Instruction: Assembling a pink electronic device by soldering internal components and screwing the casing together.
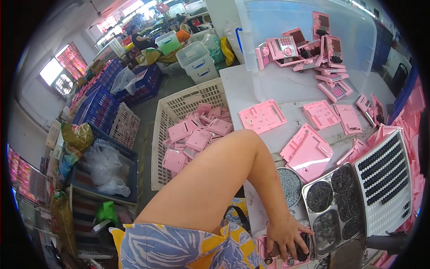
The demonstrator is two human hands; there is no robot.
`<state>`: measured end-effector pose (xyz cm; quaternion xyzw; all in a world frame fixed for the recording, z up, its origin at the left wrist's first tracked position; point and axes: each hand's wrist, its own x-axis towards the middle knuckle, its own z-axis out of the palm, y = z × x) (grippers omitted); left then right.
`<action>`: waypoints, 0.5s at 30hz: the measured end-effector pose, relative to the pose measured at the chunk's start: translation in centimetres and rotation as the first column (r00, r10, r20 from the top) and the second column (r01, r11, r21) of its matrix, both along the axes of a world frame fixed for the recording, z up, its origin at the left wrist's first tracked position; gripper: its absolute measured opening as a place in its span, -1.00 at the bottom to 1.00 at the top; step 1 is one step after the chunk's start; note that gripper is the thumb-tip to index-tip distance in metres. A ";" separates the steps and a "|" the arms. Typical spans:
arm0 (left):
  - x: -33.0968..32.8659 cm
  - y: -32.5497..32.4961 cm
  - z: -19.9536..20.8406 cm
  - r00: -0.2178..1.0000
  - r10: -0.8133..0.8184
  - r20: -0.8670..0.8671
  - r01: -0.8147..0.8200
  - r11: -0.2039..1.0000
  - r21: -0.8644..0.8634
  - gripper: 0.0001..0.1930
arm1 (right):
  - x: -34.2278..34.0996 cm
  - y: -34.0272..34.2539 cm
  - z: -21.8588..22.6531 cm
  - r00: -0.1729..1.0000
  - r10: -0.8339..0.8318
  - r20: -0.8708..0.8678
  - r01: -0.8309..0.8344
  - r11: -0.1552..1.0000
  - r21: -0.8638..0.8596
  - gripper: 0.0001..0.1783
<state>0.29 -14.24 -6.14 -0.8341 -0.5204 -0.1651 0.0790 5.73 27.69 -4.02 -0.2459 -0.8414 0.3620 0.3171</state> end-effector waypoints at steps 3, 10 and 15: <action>0.6 -0.5 0.2 1.000 0.019 0.025 -0.019 1.000 0.003 -0.29 | 1.3 -3.5 -0.2 0.998 0.036 -0.058 -0.048 0.974 -0.219 -0.57; 0.2 -0.5 0.2 0.997 -0.015 0.080 0.016 1.000 -0.003 -0.30 | 6.2 -7.4 -1.4 0.959 -0.017 -0.284 -0.183 0.728 -0.660 -0.58; 0.3 -0.8 0.2 0.996 -0.012 0.094 0.010 1.000 0.019 -0.29 | 8.7 -8.4 -2.0 0.913 -0.060 -0.404 -0.329 0.479 -0.814 -0.58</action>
